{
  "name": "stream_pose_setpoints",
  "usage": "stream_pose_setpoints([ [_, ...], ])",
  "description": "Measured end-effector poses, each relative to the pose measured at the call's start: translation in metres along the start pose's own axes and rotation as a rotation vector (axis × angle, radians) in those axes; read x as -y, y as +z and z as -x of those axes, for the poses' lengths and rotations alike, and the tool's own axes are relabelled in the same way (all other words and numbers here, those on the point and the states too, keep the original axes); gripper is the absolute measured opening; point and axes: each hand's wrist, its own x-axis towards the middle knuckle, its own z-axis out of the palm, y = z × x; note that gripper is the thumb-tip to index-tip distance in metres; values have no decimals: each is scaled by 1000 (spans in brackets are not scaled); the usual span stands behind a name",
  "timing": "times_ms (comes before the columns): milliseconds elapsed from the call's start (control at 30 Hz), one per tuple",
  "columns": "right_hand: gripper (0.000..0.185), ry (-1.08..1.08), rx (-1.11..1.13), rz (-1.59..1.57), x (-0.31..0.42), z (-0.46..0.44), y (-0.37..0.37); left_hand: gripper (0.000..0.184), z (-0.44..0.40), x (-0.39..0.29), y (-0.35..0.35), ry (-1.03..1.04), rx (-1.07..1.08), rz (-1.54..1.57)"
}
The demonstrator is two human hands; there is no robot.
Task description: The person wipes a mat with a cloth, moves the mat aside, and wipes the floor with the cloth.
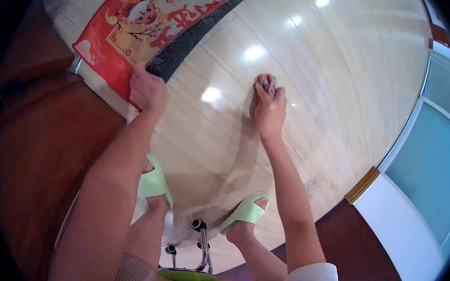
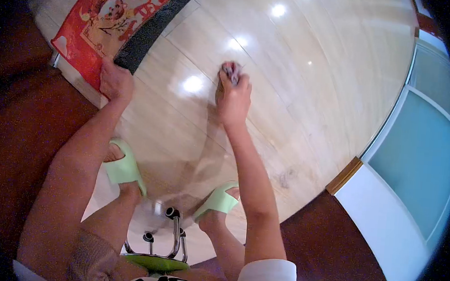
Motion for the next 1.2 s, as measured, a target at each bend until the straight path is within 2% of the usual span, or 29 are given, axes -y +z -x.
stream_pose_setpoints([
  [133, 41, 55, -23, 32, -35, -35, -7, 28, -5, -2, 4, -4, 3, 1],
  [200, 39, 168, -149, -46, -76, -32, -3, 28, -4, -1, 1, -5, 7, 6],
  [267, 28, 372, -191, 153, -119, -10, -10, 27, -3, -1, 5, 22, -28, 16],
  [367, 30, 392, -97, 288, -195, 34, -50, 25, -8, 6, 15, 75, -108, -2],
  [400, 30, 556, 68, 366, -197, 38, -73, 25, -7, 4, 12, 73, -92, -17],
  [433, 30, 694, 58, 216, -196, 44, -84, 24, -3, 3, 9, 75, -70, -37],
  [500, 25, 521, 75, 100, -170, 47, -102, 23, -7, 13, 24, 93, -108, -32],
  [567, 21, -29, 72, 81, -123, 56, -74, 23, -7, 18, 28, 91, -97, -31],
  [600, 17, 49, 164, -45, -81, 59, -61, 23, -8, 15, 23, 79, -72, -31],
  [633, 19, 232, 489, -284, -21, 47, -81, 24, -10, 10, 19, 70, -51, -32],
  [667, 28, 564, 469, -784, 12, 46, -76, 25, -10, 10, 18, 102, -68, -21],
  [733, 39, -9, 165, -410, 19, 90, -11, 28, -9, 13, 14, 167, -105, -3],
  [800, 42, -227, 107, -180, -11, 109, 12, 29, -9, 13, 8, 218, -103, -27],
  [833, 29, -114, 81, -232, -27, 109, 0, 29, -13, 18, 10, 250, -100, -34],
  [900, 28, 346, 75, -385, -88, 120, -34, 26, -20, 28, 9, 272, -28, 33],
  [967, 34, 483, -34, -11, -175, 150, -56, 25, -26, 40, 13, 348, -1, 66],
  [1000, 36, 988, -90, -320, -183, 143, -94, 25, -24, 41, 10, 409, -8, 73],
  [1033, 35, 1087, -207, -323, -224, 157, -97, 25, -22, 43, 7, 470, -14, 81],
  [1100, 35, 946, -231, -176, -244, 173, -89, 26, 4, 46, -3, 632, -50, 65],
  [1167, 33, 459, -67, 101, -199, 167, -96, 27, 33, 50, -6, 856, 6, 64],
  [1200, 26, 243, -16, -11, -158, 153, -95, 28, 51, 46, -10, 970, 30, 63],
])
